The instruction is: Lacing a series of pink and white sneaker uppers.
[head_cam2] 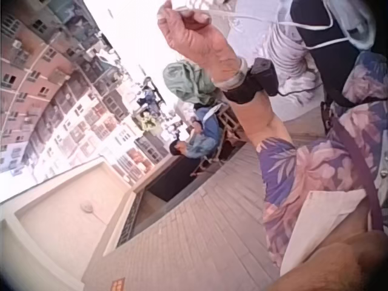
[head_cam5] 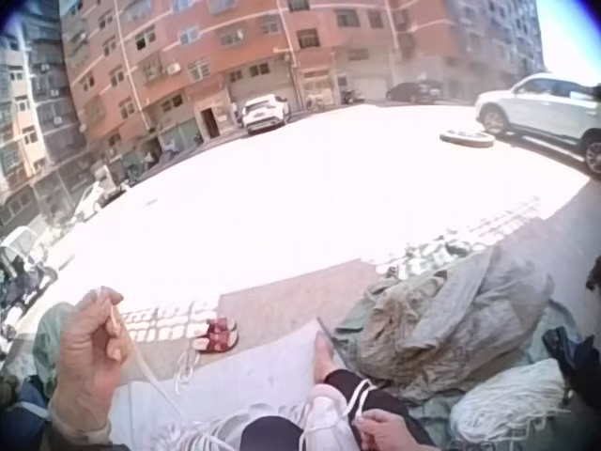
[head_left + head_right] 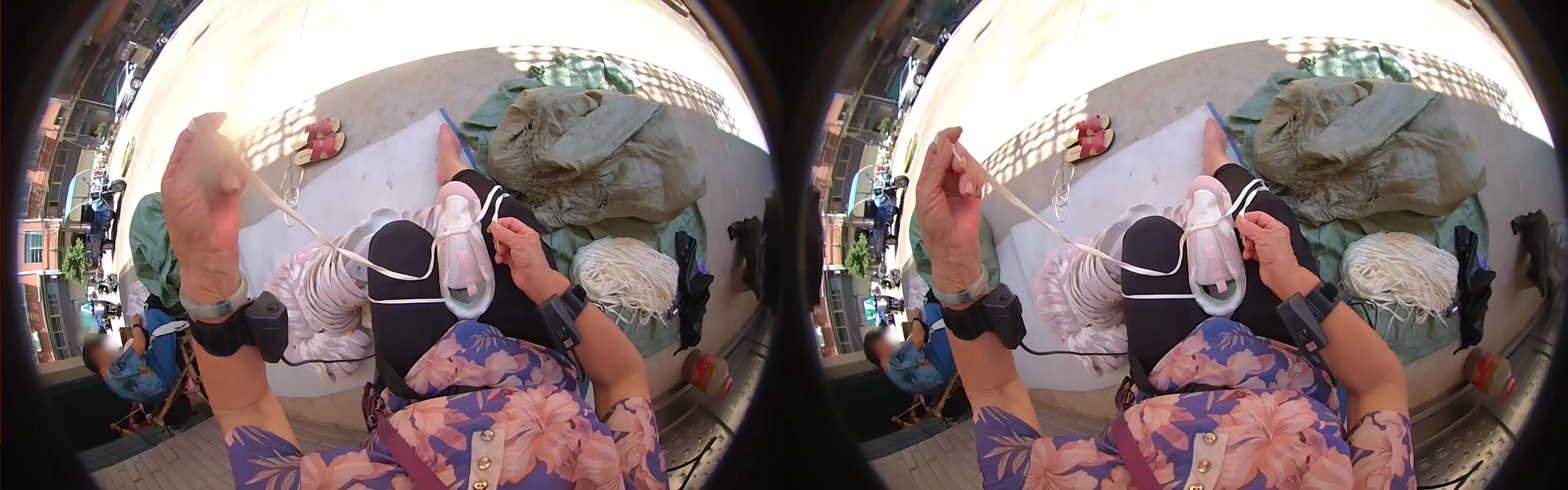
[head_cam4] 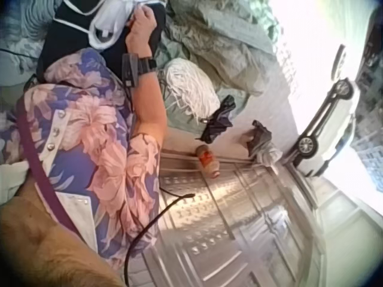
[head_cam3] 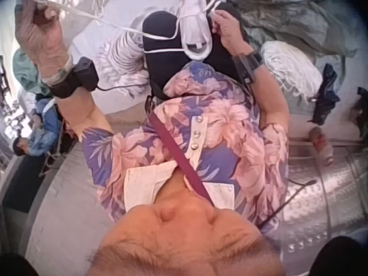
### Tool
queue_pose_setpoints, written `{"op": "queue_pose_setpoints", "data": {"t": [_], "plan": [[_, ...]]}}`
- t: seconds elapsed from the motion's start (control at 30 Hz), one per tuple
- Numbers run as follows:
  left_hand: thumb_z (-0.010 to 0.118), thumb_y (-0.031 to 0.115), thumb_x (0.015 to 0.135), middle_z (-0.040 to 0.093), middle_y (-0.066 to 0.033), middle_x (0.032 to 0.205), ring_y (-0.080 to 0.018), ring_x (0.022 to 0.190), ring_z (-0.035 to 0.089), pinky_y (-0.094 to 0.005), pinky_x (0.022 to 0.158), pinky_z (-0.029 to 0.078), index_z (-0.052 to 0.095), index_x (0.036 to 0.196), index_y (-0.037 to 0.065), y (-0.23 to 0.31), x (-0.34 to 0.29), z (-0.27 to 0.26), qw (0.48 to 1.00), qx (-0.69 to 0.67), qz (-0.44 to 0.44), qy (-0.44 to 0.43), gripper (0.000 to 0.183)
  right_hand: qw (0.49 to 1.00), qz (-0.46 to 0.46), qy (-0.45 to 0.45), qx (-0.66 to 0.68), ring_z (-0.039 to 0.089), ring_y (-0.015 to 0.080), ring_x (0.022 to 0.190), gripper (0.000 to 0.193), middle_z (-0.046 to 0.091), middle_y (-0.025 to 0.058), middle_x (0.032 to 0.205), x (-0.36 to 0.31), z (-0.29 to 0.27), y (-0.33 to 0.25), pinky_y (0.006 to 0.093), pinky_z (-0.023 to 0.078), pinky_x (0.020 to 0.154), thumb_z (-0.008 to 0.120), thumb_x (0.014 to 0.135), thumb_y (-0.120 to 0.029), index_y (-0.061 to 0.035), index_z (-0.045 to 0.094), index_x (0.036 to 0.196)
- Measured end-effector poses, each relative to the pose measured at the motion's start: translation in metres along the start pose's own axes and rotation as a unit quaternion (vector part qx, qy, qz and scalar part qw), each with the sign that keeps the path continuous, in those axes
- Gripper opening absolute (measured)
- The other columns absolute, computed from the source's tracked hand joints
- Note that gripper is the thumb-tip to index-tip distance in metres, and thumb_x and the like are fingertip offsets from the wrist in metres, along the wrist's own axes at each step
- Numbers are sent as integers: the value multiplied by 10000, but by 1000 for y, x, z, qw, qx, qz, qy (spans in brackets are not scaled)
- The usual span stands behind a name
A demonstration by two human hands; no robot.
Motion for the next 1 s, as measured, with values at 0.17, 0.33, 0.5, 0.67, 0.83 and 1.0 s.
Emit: {"op": "queue_pose_setpoints", "data": {"t": [0.17,0.33,0.5,0.67,0.83,1.0], "plan": [[504,99,890,552,-61,763,-89,587,480,-179,523,392,526,1023,-72,63,30,-19,996,20,80,-29,218,999,7,10,46,425,29,483,107,484,-54,579,-2,0,1,174,341,423,620,832,-178,-85,585,790],[556,138,867,535,-20,655,-89,499,492,-187,420,344,564,930,23,-25,-14,9,996,55,-52,56,131,997,21,-11,78,469,50,492,82,534,-27,625,3,-2,8,188,391,446,602,838,-145,-89,570,786],[567,147,864,593,-50,663,-111,497,574,-185,419,424,559,907,52,-174,-101,27,962,-33,-267,46,105,996,39,-42,74,538,83,560,75,569,6,676,2,10,10,222,449,506,580,848,-122,-76,553,795],[569,160,863,629,-72,714,-96,528,595,-171,438,453,573,891,44,-253,-138,42,917,-68,-392,37,119,995,42,-47,82,559,101,572,54,586,19,701,6,14,7,224,458,501,568,849,-103,-72,547,811],[563,155,866,622,-66,700,-89,524,589,-165,429,450,578,813,27,-278,-146,51,904,-27,-426,23,140,998,35,-43,39,560,83,581,46,600,16,722,13,17,8,205,440,502,568,851,-112,-82,546,824],[560,113,860,614,-68,696,-91,525,585,-169,435,452,577,838,12,-283,-142,50,916,-47,-395,55,104,999,16,-27,29,537,62,552,64,598,15,710,14,19,6,180,389,451,577,846,-121,-74,549,814]]}}
Point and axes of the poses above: each hand's wrist, its own x-axis towards the middle knuckle, its own z-axis out of the palm, y = z × x, the point moved 8 cm from there along x, towards the middle knuckle
